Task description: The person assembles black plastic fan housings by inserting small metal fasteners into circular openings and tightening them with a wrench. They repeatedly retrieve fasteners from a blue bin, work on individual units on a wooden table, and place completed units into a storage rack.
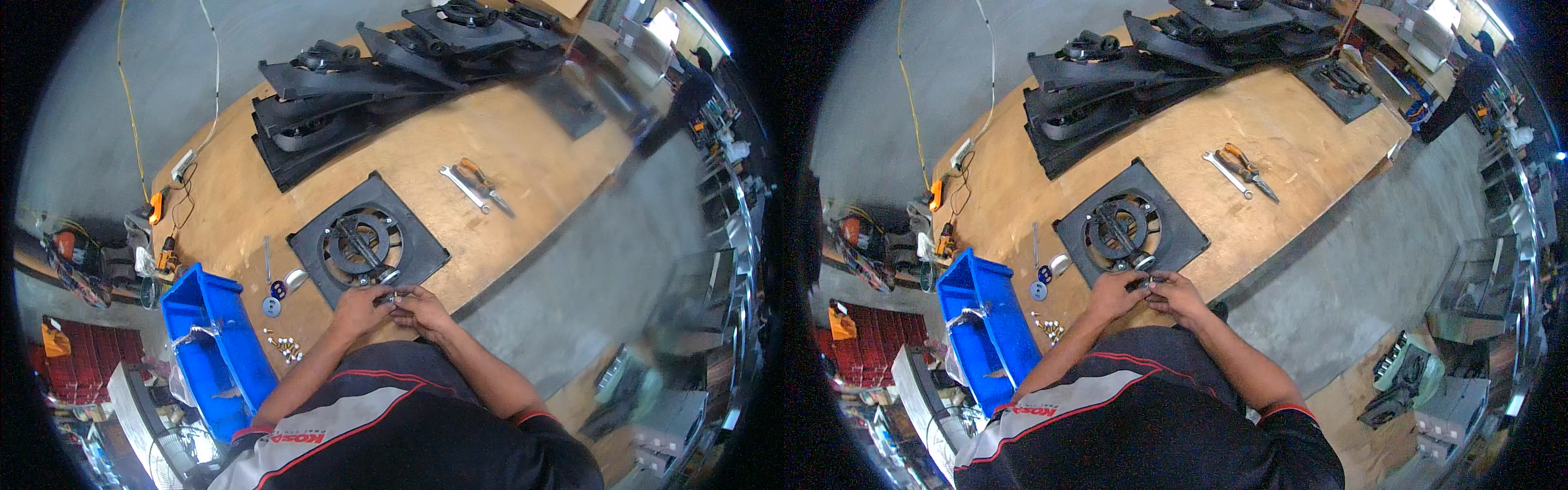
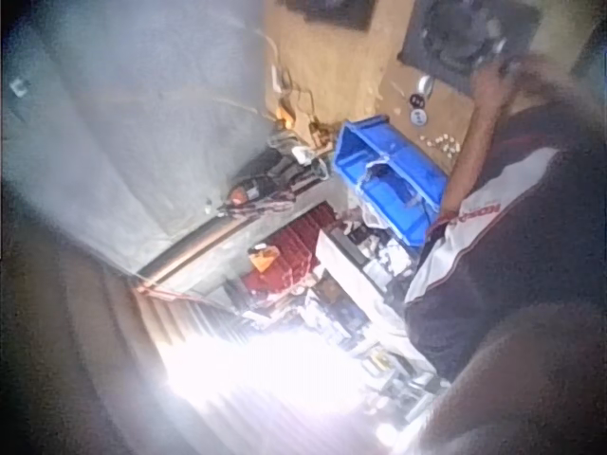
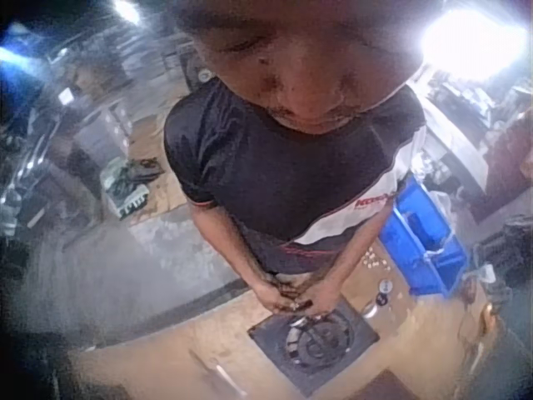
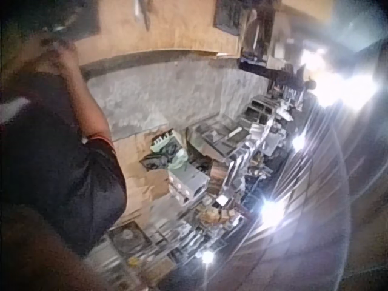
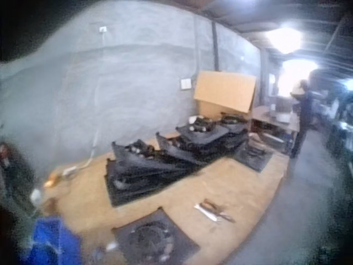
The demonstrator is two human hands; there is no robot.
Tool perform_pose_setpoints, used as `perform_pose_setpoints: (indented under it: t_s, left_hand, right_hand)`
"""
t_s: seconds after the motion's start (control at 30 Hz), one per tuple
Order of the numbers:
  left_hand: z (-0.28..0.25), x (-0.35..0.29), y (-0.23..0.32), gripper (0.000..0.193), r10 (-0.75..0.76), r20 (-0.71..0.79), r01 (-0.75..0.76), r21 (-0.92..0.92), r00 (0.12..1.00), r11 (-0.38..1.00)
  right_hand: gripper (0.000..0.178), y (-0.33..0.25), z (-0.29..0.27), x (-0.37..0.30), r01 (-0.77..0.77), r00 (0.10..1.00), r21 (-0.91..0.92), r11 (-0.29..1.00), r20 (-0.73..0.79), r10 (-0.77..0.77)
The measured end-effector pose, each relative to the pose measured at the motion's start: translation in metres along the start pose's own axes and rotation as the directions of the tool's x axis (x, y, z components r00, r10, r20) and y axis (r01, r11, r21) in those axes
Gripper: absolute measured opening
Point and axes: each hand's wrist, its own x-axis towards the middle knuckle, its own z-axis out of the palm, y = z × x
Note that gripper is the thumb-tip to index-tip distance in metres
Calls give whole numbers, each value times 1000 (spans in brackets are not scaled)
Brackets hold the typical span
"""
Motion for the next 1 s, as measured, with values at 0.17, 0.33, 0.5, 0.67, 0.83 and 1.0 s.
perform_pose_setpoints:
  t_s: [0.17,0.33,0.5,0.67,0.83,1.0]
  left_hand:
    - [-10,4,3,28,92,-41,-84,172,995,981]
    - [-4,13,-7,26,205,-53,-178,314,977,933]
    - [5,12,-9,21,290,-128,-230,350,949,908]
    - [2,12,3,24,271,-216,-185,351,938,918]
    - [-12,11,-1,47,365,-107,-286,438,925,852]
    - [-33,32,14,60,491,78,-461,495,868,736]
  right_hand:
    - [34,4,-9,7,125,985,-244,962,-87,-150]
    - [35,11,-17,13,200,966,-526,827,-36,-256]
    - [35,12,-14,7,371,910,-512,775,33,-413]
    - [29,5,-4,18,543,793,-563,623,100,-600]
    - [26,-12,10,-2,461,836,-656,598,94,-541]
    - [22,-4,3,12,634,649,-656,408,166,-743]
